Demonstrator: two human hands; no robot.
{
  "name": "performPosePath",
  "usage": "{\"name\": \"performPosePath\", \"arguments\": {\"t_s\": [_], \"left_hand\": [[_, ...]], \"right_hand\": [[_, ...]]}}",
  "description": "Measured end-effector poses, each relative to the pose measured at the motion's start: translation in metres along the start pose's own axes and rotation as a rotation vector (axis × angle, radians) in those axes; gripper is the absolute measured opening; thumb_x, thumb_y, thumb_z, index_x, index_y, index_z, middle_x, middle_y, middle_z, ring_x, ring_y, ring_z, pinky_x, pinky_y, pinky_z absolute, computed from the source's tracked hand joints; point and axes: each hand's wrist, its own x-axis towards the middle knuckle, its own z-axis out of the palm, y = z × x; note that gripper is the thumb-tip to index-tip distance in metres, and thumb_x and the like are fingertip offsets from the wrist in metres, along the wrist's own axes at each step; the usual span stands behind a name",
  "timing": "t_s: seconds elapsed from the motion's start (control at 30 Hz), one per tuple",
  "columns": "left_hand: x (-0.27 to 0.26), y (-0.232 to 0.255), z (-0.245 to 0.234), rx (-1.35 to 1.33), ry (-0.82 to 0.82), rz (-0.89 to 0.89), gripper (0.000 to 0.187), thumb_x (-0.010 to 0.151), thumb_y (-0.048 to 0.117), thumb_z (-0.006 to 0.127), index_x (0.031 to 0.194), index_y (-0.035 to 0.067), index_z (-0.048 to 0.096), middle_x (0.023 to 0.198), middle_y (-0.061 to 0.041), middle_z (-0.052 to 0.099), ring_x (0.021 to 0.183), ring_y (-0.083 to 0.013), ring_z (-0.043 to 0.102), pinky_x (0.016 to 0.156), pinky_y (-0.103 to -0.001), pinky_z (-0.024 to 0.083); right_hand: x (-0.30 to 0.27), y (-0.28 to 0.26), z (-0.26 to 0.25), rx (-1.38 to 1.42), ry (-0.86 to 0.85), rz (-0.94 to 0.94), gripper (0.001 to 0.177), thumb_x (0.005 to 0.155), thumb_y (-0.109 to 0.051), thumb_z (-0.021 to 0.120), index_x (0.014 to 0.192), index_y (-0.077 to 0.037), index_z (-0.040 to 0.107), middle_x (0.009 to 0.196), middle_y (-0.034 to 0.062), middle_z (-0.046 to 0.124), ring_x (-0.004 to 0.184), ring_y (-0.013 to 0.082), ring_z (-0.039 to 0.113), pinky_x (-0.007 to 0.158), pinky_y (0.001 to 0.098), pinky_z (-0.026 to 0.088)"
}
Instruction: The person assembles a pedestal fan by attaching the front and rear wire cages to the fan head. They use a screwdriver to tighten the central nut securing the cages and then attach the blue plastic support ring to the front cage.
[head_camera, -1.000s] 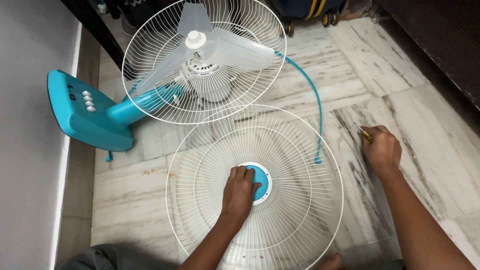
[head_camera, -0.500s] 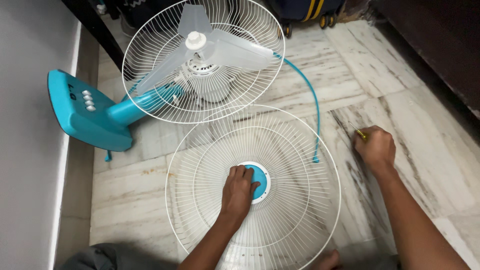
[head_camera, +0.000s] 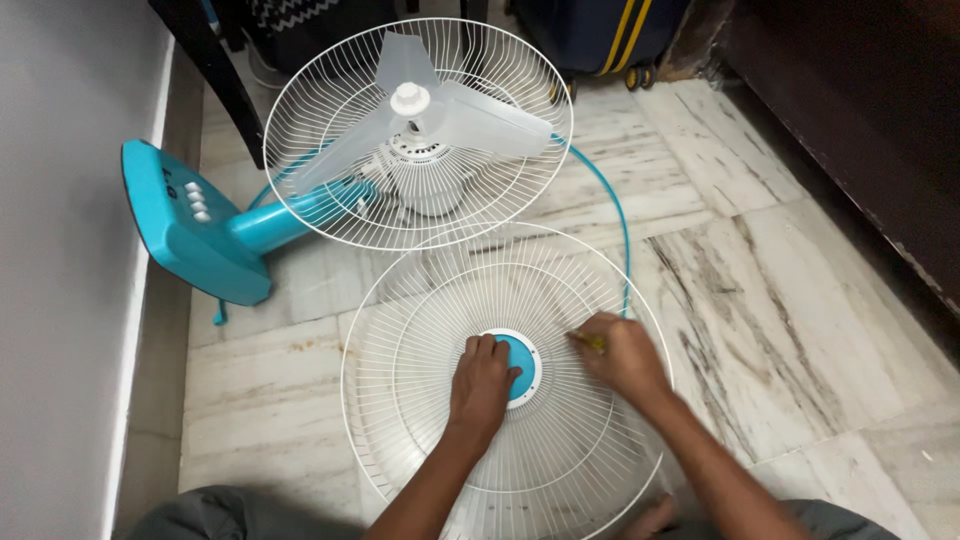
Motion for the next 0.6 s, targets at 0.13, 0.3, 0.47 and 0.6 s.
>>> {"name": "performPosePath", "arguments": {"t_s": [0.13,0.3,0.47,0.6], "left_hand": [[0.001,-0.001,0.002,0.004,-0.030,-0.021,0.033,0.081,0.012,0.080,0.107,-0.004,0.067,0.110,-0.016,0.064,0.110,-0.0327,0.057,0.090,-0.041,0.053],[0.002,-0.003,0.006,0.008,-0.028,-0.029,0.033,0.082,0.013,0.080,0.108,-0.004,0.068,0.112,-0.016,0.064,0.111,-0.0316,0.057,0.091,-0.041,0.053],[0.002,-0.005,0.007,0.033,-0.029,-0.007,0.032,0.083,0.012,0.079,0.107,-0.005,0.068,0.112,-0.016,0.064,0.112,-0.0313,0.057,0.090,-0.040,0.053],[0.002,-0.003,0.004,0.018,-0.018,-0.003,0.032,0.082,0.011,0.079,0.107,-0.005,0.068,0.111,-0.016,0.064,0.110,-0.0318,0.057,0.090,-0.040,0.052]], "right_hand": [[-0.007,-0.016,0.032,0.036,0.015,0.052,0.015,0.078,-0.015,0.083,0.089,-0.005,0.081,0.092,0.0134,0.078,0.080,0.0300,0.076,0.074,0.0386,0.059],[-0.005,-0.010,0.047,0.006,-0.009,0.056,0.016,0.077,-0.013,0.082,0.093,-0.008,0.083,0.093,0.0127,0.078,0.080,0.0297,0.076,0.076,0.0378,0.060],[-0.003,-0.007,0.056,0.034,-0.050,0.099,0.017,0.077,-0.013,0.082,0.094,-0.010,0.083,0.094,0.0124,0.078,0.081,0.0296,0.076,0.076,0.0375,0.059],[-0.002,-0.006,0.060,0.071,-0.006,0.007,0.015,0.079,-0.008,0.078,0.093,-0.007,0.082,0.095,0.0134,0.077,0.082,0.0308,0.075,0.075,0.0385,0.058]]}}
